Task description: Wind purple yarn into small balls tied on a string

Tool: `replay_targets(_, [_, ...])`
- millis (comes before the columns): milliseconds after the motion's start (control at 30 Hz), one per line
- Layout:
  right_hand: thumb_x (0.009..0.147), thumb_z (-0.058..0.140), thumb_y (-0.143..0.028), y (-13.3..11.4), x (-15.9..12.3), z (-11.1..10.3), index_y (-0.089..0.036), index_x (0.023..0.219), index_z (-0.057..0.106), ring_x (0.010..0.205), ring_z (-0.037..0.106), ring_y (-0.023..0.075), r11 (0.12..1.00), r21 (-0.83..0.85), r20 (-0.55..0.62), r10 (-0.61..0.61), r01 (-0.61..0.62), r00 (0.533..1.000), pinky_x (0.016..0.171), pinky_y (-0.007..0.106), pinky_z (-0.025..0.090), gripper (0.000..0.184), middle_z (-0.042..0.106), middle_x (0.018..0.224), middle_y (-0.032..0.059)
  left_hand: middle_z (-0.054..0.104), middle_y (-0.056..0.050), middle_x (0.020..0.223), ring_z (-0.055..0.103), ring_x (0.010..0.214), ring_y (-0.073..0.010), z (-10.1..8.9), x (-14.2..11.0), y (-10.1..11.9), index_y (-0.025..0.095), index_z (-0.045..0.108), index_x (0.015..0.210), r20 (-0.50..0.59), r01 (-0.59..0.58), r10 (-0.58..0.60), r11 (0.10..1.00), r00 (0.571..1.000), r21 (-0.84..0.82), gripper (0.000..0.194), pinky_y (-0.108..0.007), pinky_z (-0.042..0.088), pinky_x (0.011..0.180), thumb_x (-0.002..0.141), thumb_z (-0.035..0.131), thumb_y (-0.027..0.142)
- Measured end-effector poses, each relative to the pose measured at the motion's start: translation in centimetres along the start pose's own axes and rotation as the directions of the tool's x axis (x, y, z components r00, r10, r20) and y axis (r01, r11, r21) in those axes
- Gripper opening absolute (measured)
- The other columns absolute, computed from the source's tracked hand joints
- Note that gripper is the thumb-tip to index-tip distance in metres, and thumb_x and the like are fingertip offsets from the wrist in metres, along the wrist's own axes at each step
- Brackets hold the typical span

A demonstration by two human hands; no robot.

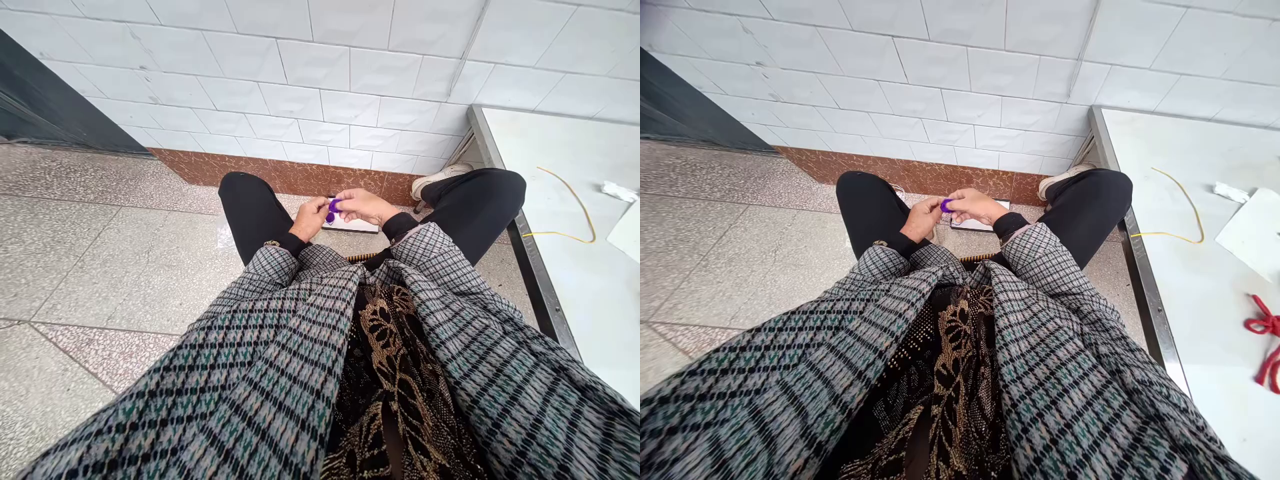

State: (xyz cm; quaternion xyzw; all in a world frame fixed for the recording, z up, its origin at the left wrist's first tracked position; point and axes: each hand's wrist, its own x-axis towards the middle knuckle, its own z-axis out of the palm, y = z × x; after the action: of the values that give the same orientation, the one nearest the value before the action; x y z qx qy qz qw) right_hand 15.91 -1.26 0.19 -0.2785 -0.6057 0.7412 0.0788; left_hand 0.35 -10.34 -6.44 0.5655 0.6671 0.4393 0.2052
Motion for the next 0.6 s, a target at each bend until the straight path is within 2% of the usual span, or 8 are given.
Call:
replay_targets(100, [0.092,0.057,0.0,-0.4,0.2,0.0,-0.014,0.085,0.054,0.052,0.058,0.0045,0.984,0.142,-0.174,-0.078,0.104,0.982,0.06,0.015,0.054,0.016,0.061,0.062,-0.0032,0.056,0.001,0.065,0.049,0.063,-0.0138,0.5,-0.3,0.2,0.017,0.064,0.075,0.156,-0.03,0.033,0.999,0.987,-0.023,0.018,-0.027,0.04,0.066,0.085,0.052,0.027])
replay_targets(167, [0.091,0.057,0.002,-0.1,0.7,-0.2,-0.016,0.083,0.051,0.05,0.056,0.0043,0.994,0.045,-0.282,-0.088,0.104,0.955,0.056,0.015,0.052,0.02,0.058,0.059,-0.0051,0.061,-0.001,0.072,0.052,0.067,-0.0145,0.5,-0.5,0.8,0.017,0.065,0.074,0.235,-0.128,0.126,0.992,0.964,-0.008,0.018,-0.028,0.042,0.07,0.084,0.053,0.026])
replay_targets(233, [0.086,0.063,0.004,0.4,1.1,-0.4,-0.017,0.08,0.05,0.047,0.053,0.005,0.986,-0.158,-0.323,-0.095,0.046,0.942,0.049,0.015,0.048,0.025,0.056,0.057,-0.0057,0.063,-0.003,0.078,0.055,0.073,-0.0159,0.3,-0.6,1.5,0.017,0.066,0.075,0.233,-0.195,0.186,0.981,0.955,0.018,0.018,-0.029,0.043,0.074,0.084,0.053,0.026])
replay_targets(267, [0.082,0.066,0.006,0.7,1.3,-0.5,-0.017,0.078,0.051,0.046,0.053,0.0056,0.965,-0.261,-0.303,-0.086,0.004,0.949,0.046,0.015,0.046,0.027,0.057,0.056,-0.0052,0.063,-0.003,0.078,0.055,0.075,-0.0166,0.1,-0.6,1.8,0.017,0.065,0.075,0.201,-0.207,0.195,0.978,0.96,0.037,0.019,-0.03,0.044,0.076,0.085,0.052,0.026])
replay_targets(333, [0.076,0.07,0.007,1.1,1.3,-0.6,-0.015,0.075,0.056,0.046,0.053,0.0071,0.917,-0.395,-0.18,-0.022,-0.052,0.983,0.044,0.016,0.045,0.027,0.058,0.055,-0.0033,0.061,-0.004,0.077,0.055,0.076,-0.0174,-0.3,-0.5,1.8,0.018,0.064,0.073,0.096,-0.198,0.191,0.977,0.977,0.073,0.018,-0.03,0.044,0.077,0.085,0.051,0.025])
replay_targets(400, [0.076,0.071,0.005,1.2,1.0,-0.6,-0.013,0.073,0.061,0.047,0.054,0.0075,0.912,-0.405,-0.029,0.052,-0.059,0.998,0.045,0.016,0.046,0.022,0.059,0.053,-0.0023,0.059,-0.004,0.076,0.055,0.076,-0.0177,-0.5,-0.3,1.5,0.018,0.061,0.072,-0.005,-0.168,0.17,0.981,0.985,0.091,0.017,-0.03,0.044,0.077,0.085,0.051,0.023])
replay_targets(500, [0.079,0.068,0.004,0.8,0.3,-0.3,-0.013,0.077,0.065,0.049,0.056,0.0062,0.971,-0.233,0.072,0.066,-0.047,0.995,0.051,0.015,0.051,0.017,0.062,0.058,-0.0024,0.059,-0.003,0.074,0.054,0.076,-0.0175,-0.4,-0.1,0.5,0.019,0.06,0.071,-0.084,-0.095,0.101,0.993,0.991,0.075,0.016,-0.03,0.044,0.076,0.084,0.052,0.023])
replay_targets(600, [0.083,0.065,0.003,0.1,-0.1,-0.1,-0.012,0.085,0.063,0.054,0.059,0.0057,1.0,-0.004,0.041,0.012,-0.012,0.999,0.059,0.016,0.054,0.016,0.065,0.065,-0.0019,0.057,-0.001,0.068,0.051,0.071,-0.0164,0.1,-0.1,-0.1,0.019,0.061,0.074,-0.041,-0.023,0.024,0.999,0.999,0.023,0.015,-0.028,0.042,0.07,0.084,0.052,0.025])
